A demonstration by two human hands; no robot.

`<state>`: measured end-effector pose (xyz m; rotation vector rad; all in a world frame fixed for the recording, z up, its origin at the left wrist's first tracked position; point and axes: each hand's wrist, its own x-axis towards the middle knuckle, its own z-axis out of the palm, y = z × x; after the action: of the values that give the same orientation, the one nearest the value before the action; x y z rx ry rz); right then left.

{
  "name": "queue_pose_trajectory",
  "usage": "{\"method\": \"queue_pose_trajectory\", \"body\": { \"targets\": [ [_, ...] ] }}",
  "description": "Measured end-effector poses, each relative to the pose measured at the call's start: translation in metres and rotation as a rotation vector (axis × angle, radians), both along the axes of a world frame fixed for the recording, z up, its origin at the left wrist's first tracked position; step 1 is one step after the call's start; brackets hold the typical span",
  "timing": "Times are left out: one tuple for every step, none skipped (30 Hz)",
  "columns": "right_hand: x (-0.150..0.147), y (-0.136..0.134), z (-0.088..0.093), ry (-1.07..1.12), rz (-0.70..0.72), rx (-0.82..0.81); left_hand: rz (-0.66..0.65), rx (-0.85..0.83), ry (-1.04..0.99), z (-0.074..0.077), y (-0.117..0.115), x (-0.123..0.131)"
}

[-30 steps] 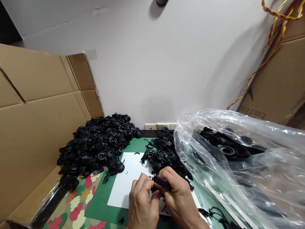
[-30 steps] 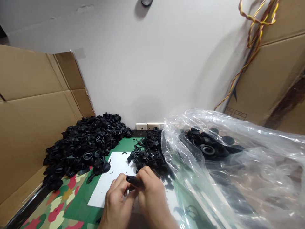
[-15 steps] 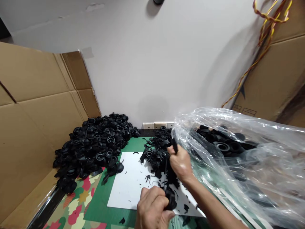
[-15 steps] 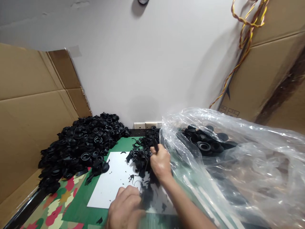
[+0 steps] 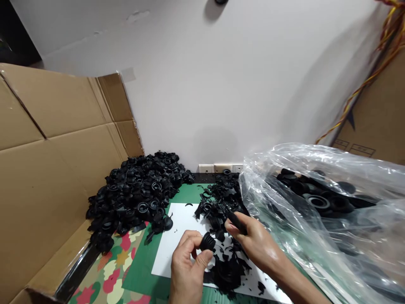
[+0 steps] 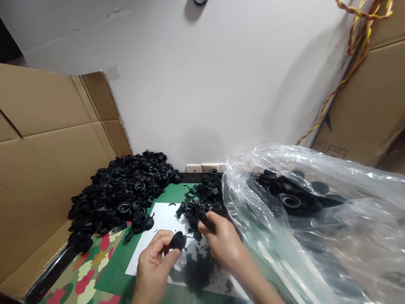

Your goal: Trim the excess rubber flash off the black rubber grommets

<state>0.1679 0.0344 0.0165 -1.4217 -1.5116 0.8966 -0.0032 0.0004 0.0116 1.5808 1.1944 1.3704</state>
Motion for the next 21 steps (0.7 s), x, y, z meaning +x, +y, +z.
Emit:
{"method": "queue_pose_trajectory", "body": {
  "targets": [
    [0.001,-0.001,0.0,0.008,-0.01,-0.003,0.009,0.005,-0.001,0.001,0.0,0.001],
    [0.001,-0.002,0.001,0.018,-0.025,-0.007,0.017,0.006,-0.006,0.001,0.0,0.002],
    [0.002,-0.003,0.002,0.026,-0.041,-0.012,0.023,0.003,-0.014,0.002,0.0,0.003],
    [0.002,-0.005,0.003,0.039,-0.062,-0.014,0.029,-0.004,-0.027,0.002,0.0,0.004],
    [0.003,-0.007,0.004,0.055,-0.086,-0.011,0.035,-0.019,-0.052,0.002,0.001,0.004],
    [0.003,-0.009,0.005,0.075,-0.11,-0.003,0.044,-0.05,-0.095,0.002,0.001,0.005],
    [0.002,-0.012,0.006,0.099,-0.13,0.009,0.051,-0.103,-0.157,0.002,0.001,0.005],
    [0.001,-0.015,0.006,0.126,-0.146,0.023,0.05,-0.18,-0.242,0.001,0.002,0.005],
    [0.0,-0.019,0.006,0.157,-0.152,0.033,0.046,-0.274,-0.347,0.001,0.003,0.005],
    [-0.002,-0.022,0.005,0.188,-0.147,0.035,0.041,-0.378,-0.464,0.002,0.003,0.006],
    [-0.005,-0.025,0.004,0.216,-0.133,0.029,0.041,-0.475,-0.581,0.003,0.004,0.006],
    [-0.008,-0.028,0.003,0.244,-0.119,0.021,0.049,-0.556,-0.685,0.004,0.005,0.007],
    [-0.013,-0.031,0.001,0.269,-0.104,0.017,0.063,-0.618,-0.772,0.006,0.006,0.009],
    [-0.017,-0.033,-0.001,0.287,-0.089,0.021,0.084,-0.665,-0.84,0.007,0.006,0.01],
    [-0.022,-0.034,-0.003,0.296,-0.078,0.04,0.103,-0.702,-0.892,0.009,0.006,0.012],
    [-0.027,-0.035,-0.004,0.3,-0.074,0.073,0.114,-0.735,-0.93,0.01,0.006,0.015],
    [-0.031,-0.035,-0.006,0.303,-0.071,0.113,0.122,-0.769,-0.959,0.011,0.005,0.017],
    [-0.036,-0.035,-0.008,0.307,-0.072,0.156,0.125,-0.8,-0.981,0.012,0.004,0.018],
    [-0.04,-0.035,-0.009,0.316,-0.081,0.197,0.124,-0.827,-0.996,0.012,0.003,0.02],
    [-0.043,-0.035,-0.01,0.331,-0.099,0.234,0.119,-0.849,-1.002,0.012,0.002,0.021],
    [-0.045,-0.034,-0.012,0.347,-0.118,0.263,0.111,-0.856,-1.002,0.011,0.001,0.022]
  ]
}}
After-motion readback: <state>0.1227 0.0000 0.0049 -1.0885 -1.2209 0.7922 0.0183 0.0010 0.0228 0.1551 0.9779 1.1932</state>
